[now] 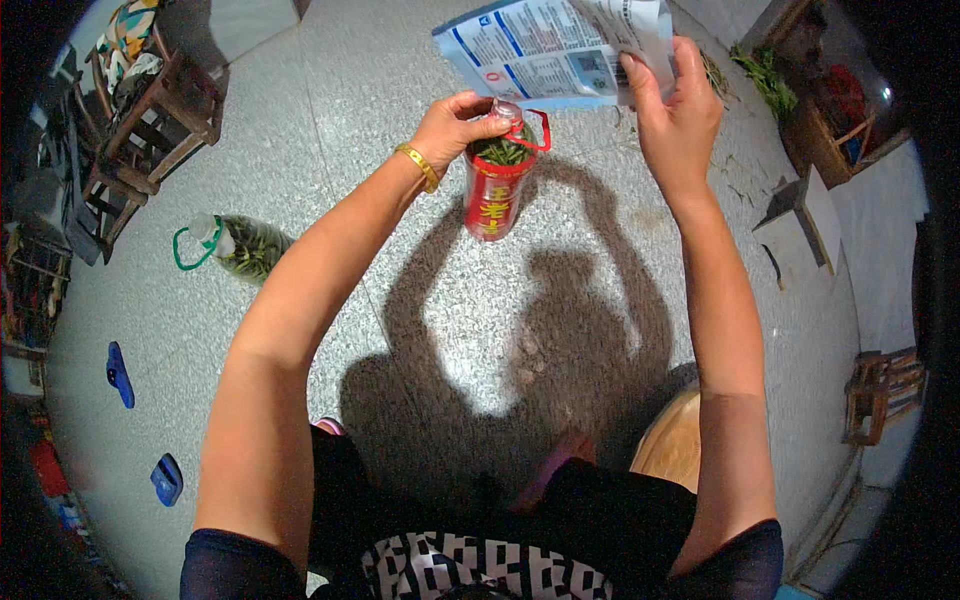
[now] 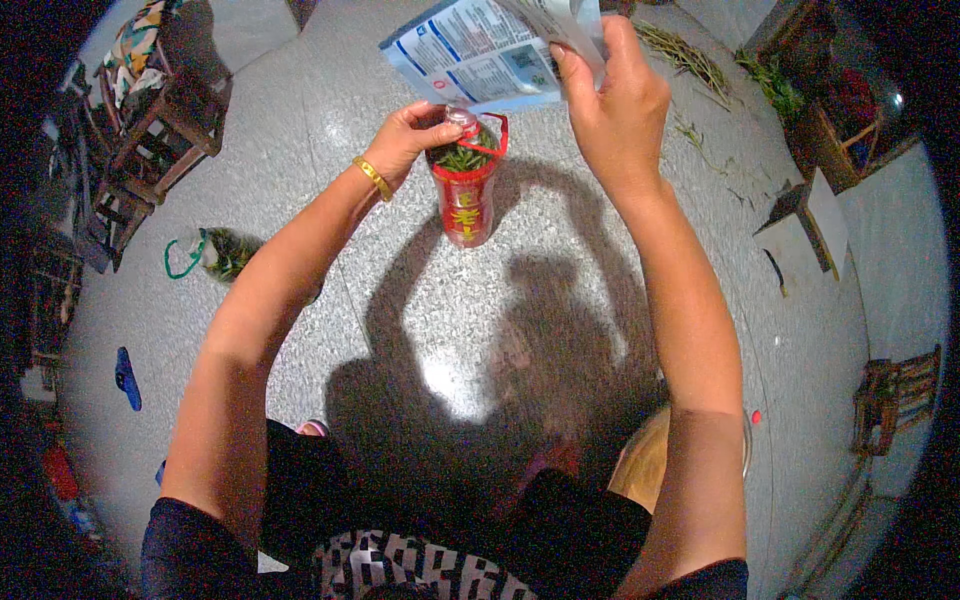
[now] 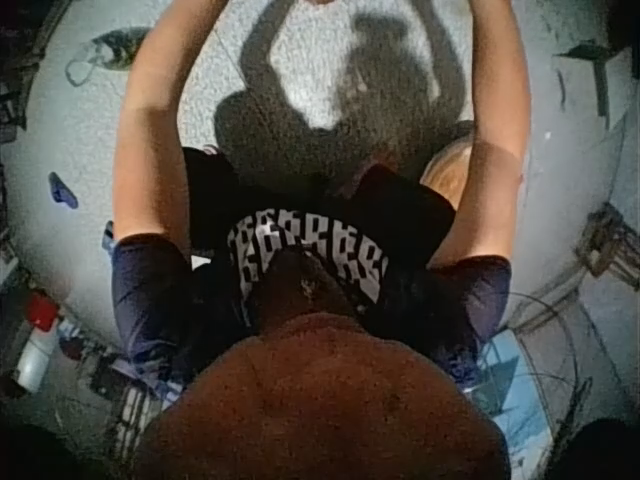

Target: Adding white powder from a plastic bag into plastic bottles containing green leaves.

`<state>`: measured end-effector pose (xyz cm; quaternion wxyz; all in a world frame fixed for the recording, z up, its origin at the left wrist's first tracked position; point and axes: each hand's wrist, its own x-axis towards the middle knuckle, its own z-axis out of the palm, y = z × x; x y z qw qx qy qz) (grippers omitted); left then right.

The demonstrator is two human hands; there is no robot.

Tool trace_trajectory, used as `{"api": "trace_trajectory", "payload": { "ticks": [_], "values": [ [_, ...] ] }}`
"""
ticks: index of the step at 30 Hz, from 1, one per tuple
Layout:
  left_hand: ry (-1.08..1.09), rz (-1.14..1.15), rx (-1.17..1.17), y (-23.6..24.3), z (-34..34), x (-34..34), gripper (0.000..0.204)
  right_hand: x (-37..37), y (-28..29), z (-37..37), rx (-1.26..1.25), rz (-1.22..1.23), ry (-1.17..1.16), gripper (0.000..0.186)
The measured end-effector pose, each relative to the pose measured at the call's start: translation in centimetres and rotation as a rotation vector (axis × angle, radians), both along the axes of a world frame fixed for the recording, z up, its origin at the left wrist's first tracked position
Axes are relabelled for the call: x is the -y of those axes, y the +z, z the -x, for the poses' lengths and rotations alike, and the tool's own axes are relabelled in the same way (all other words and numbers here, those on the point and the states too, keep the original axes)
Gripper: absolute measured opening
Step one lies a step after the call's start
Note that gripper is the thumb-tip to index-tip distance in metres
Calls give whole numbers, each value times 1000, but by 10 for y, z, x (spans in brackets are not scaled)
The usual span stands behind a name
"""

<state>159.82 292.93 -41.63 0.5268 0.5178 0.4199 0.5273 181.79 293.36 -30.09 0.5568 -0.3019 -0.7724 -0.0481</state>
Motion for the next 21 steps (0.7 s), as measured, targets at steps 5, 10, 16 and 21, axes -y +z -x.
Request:
{"api": "trace_trajectory", "payload": {
  "ticks": [5,10,16,21],
  "values": [
    [-12,-29,61,0,-6,2,33,10,2,3,14,9,-38,22],
    [-6,-46,75,0,-4,2,33,0,-1,0,27,20,-20,21],
    [-2,-39,38,5,-7,2,33,0,2,-1,-5,38,28,21],
    [72,-90,65,-1,-12,6,33,3,1,-1,10,50,-11,20]
  ]
}}
